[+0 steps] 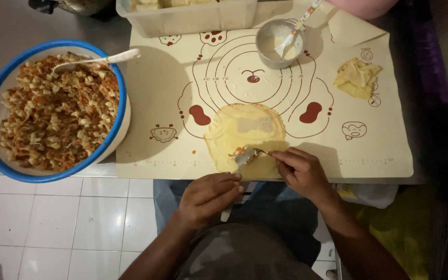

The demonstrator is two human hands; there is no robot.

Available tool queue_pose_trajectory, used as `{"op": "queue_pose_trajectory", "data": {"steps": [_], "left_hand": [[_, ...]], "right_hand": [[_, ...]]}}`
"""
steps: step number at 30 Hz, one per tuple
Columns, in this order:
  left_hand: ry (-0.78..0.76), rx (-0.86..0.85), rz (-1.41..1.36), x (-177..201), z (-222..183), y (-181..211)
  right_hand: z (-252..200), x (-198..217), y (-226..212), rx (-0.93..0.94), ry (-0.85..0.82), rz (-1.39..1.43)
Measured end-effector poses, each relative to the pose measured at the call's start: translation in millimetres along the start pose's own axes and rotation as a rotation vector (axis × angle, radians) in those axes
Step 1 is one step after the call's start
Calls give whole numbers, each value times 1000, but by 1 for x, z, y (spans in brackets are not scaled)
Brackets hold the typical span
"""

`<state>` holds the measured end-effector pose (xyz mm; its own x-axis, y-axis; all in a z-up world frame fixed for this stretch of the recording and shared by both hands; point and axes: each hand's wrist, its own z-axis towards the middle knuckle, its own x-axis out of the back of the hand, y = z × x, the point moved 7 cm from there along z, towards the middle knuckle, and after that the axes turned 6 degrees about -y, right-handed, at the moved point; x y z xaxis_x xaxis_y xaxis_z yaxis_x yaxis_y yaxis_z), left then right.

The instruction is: Preparing pastries by scooping filling onto dough sheets and folding them into rolls.

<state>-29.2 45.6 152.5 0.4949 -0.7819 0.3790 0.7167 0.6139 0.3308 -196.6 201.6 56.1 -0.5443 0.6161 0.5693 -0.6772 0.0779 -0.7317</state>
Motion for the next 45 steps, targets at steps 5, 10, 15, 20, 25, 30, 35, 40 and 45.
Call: {"op": "queue_pose_trajectory", "data": {"steps": [5,10,15,20,25,30,35,40,45], "left_hand": [[-28,-10,-28,-1,5,-2],[-134,-36,1,-5,10,-1],[-143,-27,19,-11,4,-4],[-163,3,-3,-14,3,-6],[-136,49,-28,-15,-4,-11],[-130,67,-14,-19,-15,-18],[-108,58,-10,-15,-11,-17],[-47,43,-61,-8,-6,-9],[-16,43,-56,10,-5,-10]], "right_hand": [[1,-1,0,-16,-36,-33],[1,0,-1,-25,-30,26],[1,-1,1,-17,-37,4],[0,0,-5,33,-7,-3],[-3,4,-9,57,27,-52],[-3,7,-8,52,73,4],[-7,13,-1,13,107,50],[-5,21,2,-21,143,100],[-3,14,9,-26,130,111]]}}
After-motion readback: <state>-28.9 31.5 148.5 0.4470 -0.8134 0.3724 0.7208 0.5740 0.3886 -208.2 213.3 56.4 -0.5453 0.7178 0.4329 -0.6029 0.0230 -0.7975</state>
